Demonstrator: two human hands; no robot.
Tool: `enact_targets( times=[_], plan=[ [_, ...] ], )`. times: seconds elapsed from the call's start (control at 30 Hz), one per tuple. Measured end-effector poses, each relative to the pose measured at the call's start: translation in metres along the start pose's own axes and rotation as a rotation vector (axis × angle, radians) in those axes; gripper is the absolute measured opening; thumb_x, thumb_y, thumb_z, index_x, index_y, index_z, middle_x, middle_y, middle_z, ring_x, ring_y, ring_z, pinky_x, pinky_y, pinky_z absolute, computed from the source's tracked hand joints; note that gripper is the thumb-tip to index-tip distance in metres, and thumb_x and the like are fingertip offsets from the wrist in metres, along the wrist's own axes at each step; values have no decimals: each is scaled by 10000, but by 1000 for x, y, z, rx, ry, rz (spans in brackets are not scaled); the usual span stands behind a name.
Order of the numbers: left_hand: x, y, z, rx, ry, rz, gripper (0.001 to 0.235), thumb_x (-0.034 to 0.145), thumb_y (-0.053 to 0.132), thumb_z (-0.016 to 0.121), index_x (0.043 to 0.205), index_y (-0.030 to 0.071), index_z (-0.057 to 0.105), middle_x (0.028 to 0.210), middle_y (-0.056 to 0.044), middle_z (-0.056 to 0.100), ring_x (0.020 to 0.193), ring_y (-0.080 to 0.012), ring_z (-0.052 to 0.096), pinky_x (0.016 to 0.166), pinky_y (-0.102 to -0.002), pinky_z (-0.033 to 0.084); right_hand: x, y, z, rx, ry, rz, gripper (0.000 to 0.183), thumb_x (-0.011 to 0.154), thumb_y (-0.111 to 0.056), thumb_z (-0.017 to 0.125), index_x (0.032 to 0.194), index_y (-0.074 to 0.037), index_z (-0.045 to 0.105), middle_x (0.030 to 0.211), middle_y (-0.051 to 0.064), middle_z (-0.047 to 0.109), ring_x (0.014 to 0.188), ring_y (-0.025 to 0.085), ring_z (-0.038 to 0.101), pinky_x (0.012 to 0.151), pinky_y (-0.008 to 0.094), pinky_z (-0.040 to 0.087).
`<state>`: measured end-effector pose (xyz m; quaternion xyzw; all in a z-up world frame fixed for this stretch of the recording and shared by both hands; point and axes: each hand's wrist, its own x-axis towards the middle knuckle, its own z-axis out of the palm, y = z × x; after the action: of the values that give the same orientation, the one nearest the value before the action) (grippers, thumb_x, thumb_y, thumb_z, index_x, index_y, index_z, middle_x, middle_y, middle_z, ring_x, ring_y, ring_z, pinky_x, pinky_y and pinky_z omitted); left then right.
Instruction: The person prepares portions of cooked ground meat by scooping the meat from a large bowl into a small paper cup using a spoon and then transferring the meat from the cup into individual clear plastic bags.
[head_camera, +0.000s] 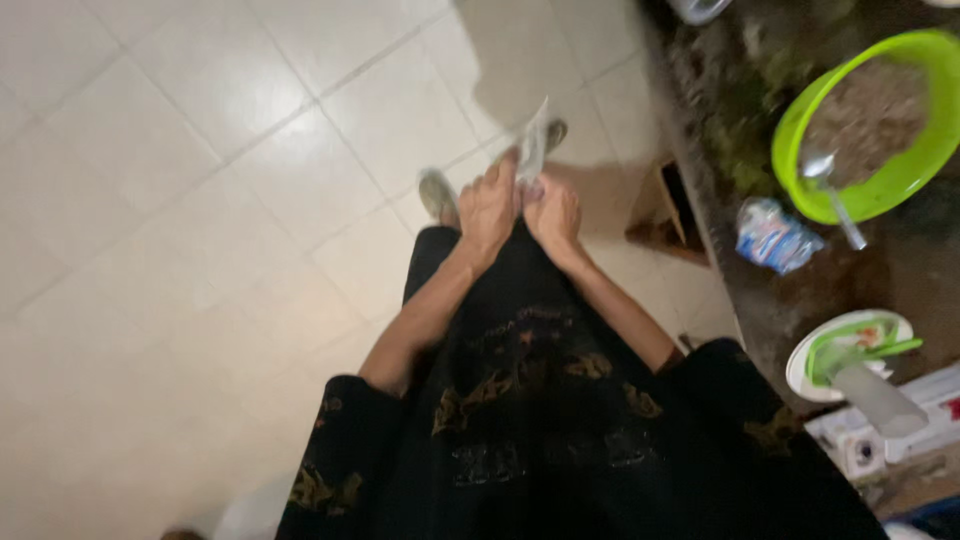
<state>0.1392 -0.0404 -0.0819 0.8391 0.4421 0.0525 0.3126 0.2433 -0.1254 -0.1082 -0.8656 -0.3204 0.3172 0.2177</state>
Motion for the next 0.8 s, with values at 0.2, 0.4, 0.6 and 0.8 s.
enact_targets(
  times=[0.2, 0.4, 0.6, 0.8],
  plan=[
    [-39, -43, -5, 240, -28, 148, 359, 858, 139, 644, 1207, 78, 587, 902, -96, 678, 780, -293, 681, 662, -456, 528, -25, 21, 44, -55, 72, -215, 33, 736, -36, 602, 757, -41, 577, 805, 202, 627, 834, 441, 580, 718, 557, 439],
    [-74, -83, -16, 174, -76, 162, 72, 847, 137, 656, 909, 112, 630, 841, -95, 655, 795, -307, 672, 669, -465, 516, -57, 6, 83, -51, 57, -248, 108, 762, -21, 641, 757, -66, 543, 710, 201, 586, 744, 448, 593, 672, 561, 437],
    [-82, -98, -30, 28, 57, 89, 126, 809, 159, 693, 898, 88, 639, 870, -121, 651, 774, -334, 655, 713, -503, 476, -79, -16, 85, 25, 113, -81, 139, 804, -75, 681, 866, -63, 557, 687, 184, 613, 690, 439, 610, 632, 558, 443],
    [-90, -104, -27, 106, -63, 148, 80, 752, 186, 716, 788, 114, 708, 774, -112, 696, 709, -327, 693, 730, -556, 471, -88, -8, 100, -128, 166, -266, 126, 852, -125, 684, 827, -79, 570, 766, 169, 645, 750, 428, 627, 650, 555, 468]
  ],
)
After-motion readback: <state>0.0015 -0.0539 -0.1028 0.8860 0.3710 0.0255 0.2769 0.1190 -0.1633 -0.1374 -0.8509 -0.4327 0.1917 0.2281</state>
